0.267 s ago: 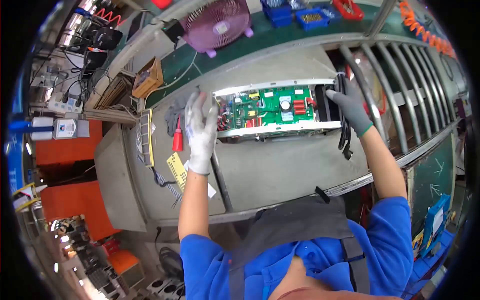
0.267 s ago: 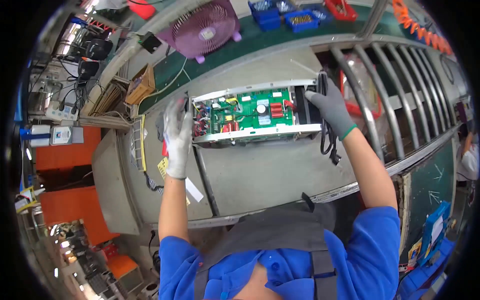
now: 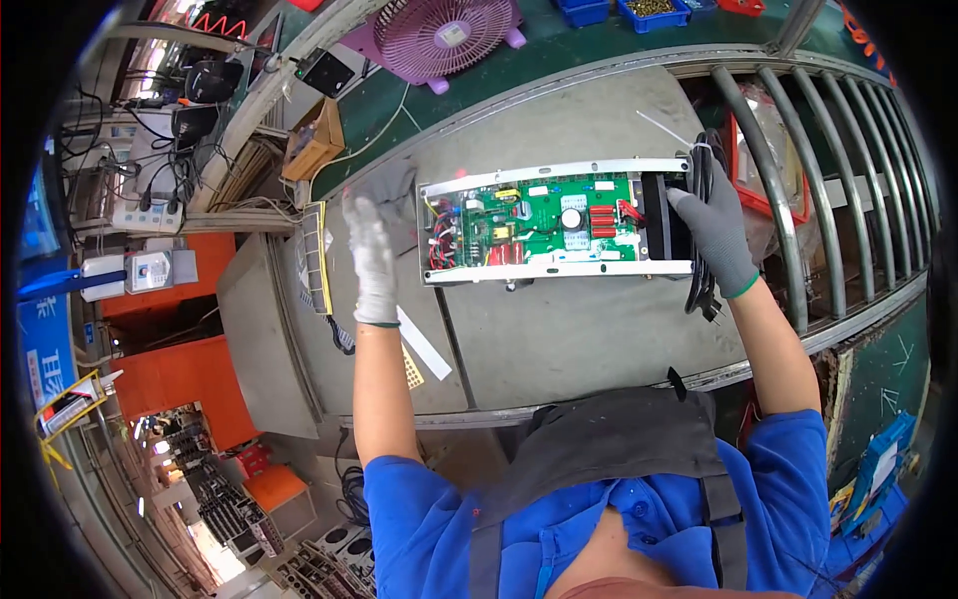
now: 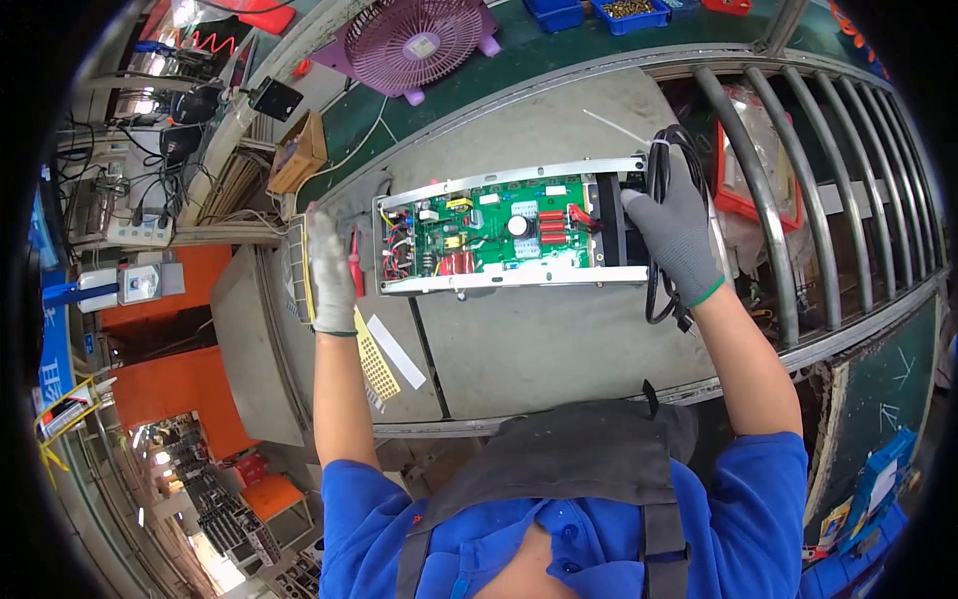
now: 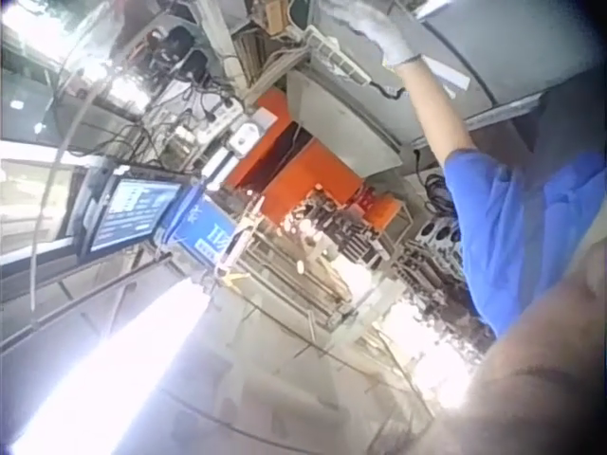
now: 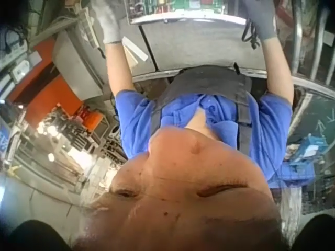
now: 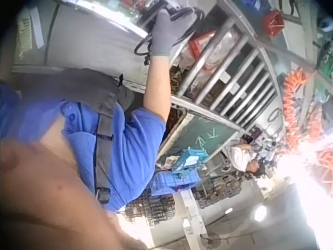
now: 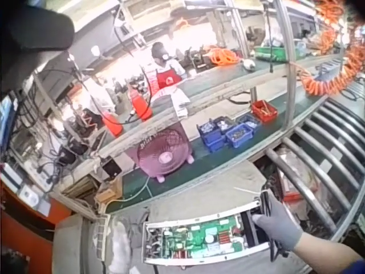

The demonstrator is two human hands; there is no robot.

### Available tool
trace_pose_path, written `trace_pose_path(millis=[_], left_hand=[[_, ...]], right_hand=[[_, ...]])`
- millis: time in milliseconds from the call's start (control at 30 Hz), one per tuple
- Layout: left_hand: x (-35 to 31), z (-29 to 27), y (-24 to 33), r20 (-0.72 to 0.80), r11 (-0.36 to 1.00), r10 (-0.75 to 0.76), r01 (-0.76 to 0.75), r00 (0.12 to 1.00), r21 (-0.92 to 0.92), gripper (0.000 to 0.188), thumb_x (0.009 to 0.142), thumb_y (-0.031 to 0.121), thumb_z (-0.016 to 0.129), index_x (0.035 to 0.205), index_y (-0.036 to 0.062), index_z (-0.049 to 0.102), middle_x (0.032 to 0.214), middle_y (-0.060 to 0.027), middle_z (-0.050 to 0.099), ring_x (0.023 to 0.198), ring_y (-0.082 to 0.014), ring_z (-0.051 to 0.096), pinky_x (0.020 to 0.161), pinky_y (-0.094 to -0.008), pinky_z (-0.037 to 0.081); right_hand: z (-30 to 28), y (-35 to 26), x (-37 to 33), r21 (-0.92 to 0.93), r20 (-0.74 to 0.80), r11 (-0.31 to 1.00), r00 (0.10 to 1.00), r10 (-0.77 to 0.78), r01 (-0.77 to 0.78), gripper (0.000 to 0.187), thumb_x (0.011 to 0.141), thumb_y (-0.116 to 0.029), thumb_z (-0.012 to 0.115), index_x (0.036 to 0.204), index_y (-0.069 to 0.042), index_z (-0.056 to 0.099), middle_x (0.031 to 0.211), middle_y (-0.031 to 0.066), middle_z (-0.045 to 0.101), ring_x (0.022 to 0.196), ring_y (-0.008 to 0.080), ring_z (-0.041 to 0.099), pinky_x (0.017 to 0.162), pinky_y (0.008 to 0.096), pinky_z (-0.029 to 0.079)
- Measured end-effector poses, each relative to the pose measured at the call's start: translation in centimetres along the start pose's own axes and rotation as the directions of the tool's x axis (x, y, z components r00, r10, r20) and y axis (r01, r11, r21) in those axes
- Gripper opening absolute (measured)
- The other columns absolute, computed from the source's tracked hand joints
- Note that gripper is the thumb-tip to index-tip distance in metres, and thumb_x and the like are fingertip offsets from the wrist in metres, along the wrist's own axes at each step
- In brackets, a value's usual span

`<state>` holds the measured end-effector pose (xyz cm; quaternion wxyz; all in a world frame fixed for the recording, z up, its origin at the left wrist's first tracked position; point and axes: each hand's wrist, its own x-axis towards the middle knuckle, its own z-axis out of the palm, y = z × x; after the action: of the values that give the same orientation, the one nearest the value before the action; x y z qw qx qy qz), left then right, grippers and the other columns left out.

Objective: Assembling and labeling electronic power supply units on a production line, including applying oil with a dispenser.

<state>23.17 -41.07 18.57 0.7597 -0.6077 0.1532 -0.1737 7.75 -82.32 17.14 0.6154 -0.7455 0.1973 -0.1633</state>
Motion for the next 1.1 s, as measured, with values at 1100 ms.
trace_pose_path(millis=[1100], left_hand=[[-5.0,-1.3,8.9,0.449,-0.934,0.297,0.159,0.843,0.320,0.065,0.104,0.051,0.049,0.143,-0.0010,0.048,0.133,-0.0124,0.059,0.116,-0.0219,0.060,0.102,-0.0377,0.045]], right_hand=[[-1.3,0.1,14.6,-0.428,0.170,0.876,0.932,0.319,-0.222,0.024,0.067,-0.023,0.071,0.075,-0.001,0.070,0.069,0.0086,0.061,0.058,0.0201,0.053,0.053,0.0358,0.041]])
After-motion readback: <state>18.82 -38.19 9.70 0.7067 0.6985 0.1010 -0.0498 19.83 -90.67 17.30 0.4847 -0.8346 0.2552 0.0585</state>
